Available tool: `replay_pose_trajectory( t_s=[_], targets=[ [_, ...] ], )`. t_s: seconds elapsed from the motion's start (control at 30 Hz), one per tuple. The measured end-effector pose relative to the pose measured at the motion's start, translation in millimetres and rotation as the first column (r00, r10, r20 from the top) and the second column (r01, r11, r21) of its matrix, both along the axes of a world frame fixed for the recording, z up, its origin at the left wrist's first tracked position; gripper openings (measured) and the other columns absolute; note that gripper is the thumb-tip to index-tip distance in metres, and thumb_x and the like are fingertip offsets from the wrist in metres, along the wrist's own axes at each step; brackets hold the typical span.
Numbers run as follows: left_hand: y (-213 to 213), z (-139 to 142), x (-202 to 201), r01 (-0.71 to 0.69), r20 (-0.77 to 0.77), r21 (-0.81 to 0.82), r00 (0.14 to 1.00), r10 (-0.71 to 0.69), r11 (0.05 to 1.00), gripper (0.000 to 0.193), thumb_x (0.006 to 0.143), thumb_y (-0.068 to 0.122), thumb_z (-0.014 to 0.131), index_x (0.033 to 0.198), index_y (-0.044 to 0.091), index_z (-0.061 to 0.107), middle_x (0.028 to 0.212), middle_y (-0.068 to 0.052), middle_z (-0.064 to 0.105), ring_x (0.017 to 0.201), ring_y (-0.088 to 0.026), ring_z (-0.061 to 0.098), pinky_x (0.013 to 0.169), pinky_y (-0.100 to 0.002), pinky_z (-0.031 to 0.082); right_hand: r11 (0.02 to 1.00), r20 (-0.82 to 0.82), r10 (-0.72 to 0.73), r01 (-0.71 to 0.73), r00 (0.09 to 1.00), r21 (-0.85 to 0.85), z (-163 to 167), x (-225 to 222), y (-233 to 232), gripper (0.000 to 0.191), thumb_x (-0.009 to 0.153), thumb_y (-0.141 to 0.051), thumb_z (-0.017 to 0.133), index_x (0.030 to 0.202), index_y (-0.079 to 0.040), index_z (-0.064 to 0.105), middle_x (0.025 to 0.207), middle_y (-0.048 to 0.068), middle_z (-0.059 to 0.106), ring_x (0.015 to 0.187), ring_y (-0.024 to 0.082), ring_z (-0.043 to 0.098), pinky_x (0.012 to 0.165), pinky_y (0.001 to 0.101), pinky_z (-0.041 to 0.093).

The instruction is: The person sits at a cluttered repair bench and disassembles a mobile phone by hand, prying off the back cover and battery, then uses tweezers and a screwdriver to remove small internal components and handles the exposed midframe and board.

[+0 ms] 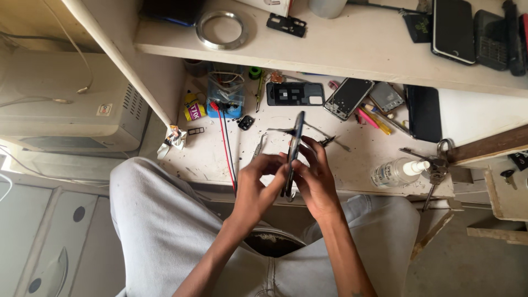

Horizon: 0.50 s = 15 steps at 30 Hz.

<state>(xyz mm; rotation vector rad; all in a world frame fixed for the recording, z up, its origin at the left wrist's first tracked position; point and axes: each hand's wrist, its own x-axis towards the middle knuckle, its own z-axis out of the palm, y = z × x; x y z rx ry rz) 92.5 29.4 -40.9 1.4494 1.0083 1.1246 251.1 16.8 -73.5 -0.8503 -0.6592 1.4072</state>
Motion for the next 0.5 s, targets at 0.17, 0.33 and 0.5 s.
replay_pose_trajectory(
  t_s=[0.17, 0.33, 0.5],
  targets=[
    [5.5, 0.5, -3.9, -0.064, 0.001, 0.069, 0.998, 0.064, 0.996, 0.032, 0.094, 0.014, 0.069, 0.122, -0.002, 0.069, 0.095, -0.011, 0.072, 0.083, -0.017, 0.076, 0.073, -0.028, 0.06, 0.993, 0.027, 0.115, -0.116, 0.993, 0.036, -4.4, -3.9, -2.7, 0.071, 0.089, -0.007, 0.074, 0.151, -0.009, 0.04, 0.151, 0.009, 0.046, 0.131, 0.025, 0.053, 0.11, 0.0392, 0.045],
    [7.1, 1.6, -6.1, -0.099, -0.035, 0.099, 0.994, 0.103, 0.99, 0.029, 0.095, 0.012, 0.07, 0.12, -0.001, 0.07, 0.098, -0.009, 0.072, 0.082, -0.016, 0.079, 0.072, -0.028, 0.061, 0.989, 0.081, 0.13, -0.135, 0.988, 0.067, -9.3, -5.4, -4.7, 0.069, 0.09, -0.007, 0.074, 0.151, -0.006, 0.042, 0.154, 0.01, 0.044, 0.134, 0.025, 0.053, 0.11, 0.0392, 0.046],
    [7.5, 5.6, -4.0, -0.2, 0.019, 0.071, 0.98, 0.199, 0.977, 0.041, 0.088, 0.012, 0.07, 0.127, 0.0, 0.064, 0.102, -0.01, 0.069, 0.08, -0.015, 0.075, 0.068, -0.028, 0.061, 0.987, 0.157, 0.126, -0.139, 0.98, 0.079, -11.3, -8.1, -5.2, 0.07, 0.089, -0.002, 0.073, 0.151, -0.008, 0.043, 0.155, 0.012, 0.044, 0.134, 0.024, 0.053, 0.107, 0.0382, 0.052]
  ],
)
